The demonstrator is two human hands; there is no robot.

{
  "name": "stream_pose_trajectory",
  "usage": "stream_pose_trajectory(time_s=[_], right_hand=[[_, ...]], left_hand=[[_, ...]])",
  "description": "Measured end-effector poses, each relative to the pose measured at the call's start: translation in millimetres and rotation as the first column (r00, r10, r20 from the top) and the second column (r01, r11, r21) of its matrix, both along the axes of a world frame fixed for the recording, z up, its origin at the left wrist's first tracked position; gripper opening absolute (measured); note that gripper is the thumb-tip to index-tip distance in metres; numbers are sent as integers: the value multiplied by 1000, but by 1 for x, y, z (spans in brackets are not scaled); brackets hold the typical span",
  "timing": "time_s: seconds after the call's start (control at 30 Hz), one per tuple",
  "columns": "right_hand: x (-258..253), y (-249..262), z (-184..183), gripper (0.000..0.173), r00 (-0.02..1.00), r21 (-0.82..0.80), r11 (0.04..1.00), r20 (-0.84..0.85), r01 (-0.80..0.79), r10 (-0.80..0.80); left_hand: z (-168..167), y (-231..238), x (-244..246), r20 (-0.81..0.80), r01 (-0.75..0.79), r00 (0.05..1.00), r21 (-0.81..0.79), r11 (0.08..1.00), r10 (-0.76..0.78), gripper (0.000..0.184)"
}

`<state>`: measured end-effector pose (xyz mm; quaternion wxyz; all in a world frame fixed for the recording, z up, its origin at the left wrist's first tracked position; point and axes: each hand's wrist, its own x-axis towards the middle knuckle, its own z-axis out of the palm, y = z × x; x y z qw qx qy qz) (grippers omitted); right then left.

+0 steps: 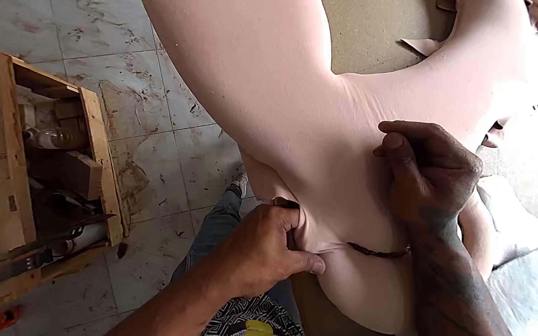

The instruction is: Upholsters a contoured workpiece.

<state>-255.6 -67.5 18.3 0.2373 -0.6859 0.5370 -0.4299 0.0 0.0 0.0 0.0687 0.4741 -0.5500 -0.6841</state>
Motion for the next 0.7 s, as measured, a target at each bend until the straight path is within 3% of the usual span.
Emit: stream_pose_trajectory(time_s=[0.13,0.33,0.43,0.57,0.7], right_hand=[[-1,-1,-2,18,1000,-2,1000,6,-4,4],[-4,-3,-4,18,1000,-35,999,24,-19,20],[-5,-1,-5,18,1000,-25,1000,19,-14,15],[-5,0,-5,19,1000,-26,1000,-3,-9,9],[-4,0,-7,18,1000,-45,999,-11,-10,10]], left_hand=[[5,-10,-2,48,73,996,-8,997,-72,29],[12,-27,0,117,249,961,20,968,-250,36],[11,-25,1,136,237,963,-3,972,-234,38],[7,-14,2,80,88,993,-40,995,-85,32],[11,-14,4,193,231,959,-109,967,-208,37]])
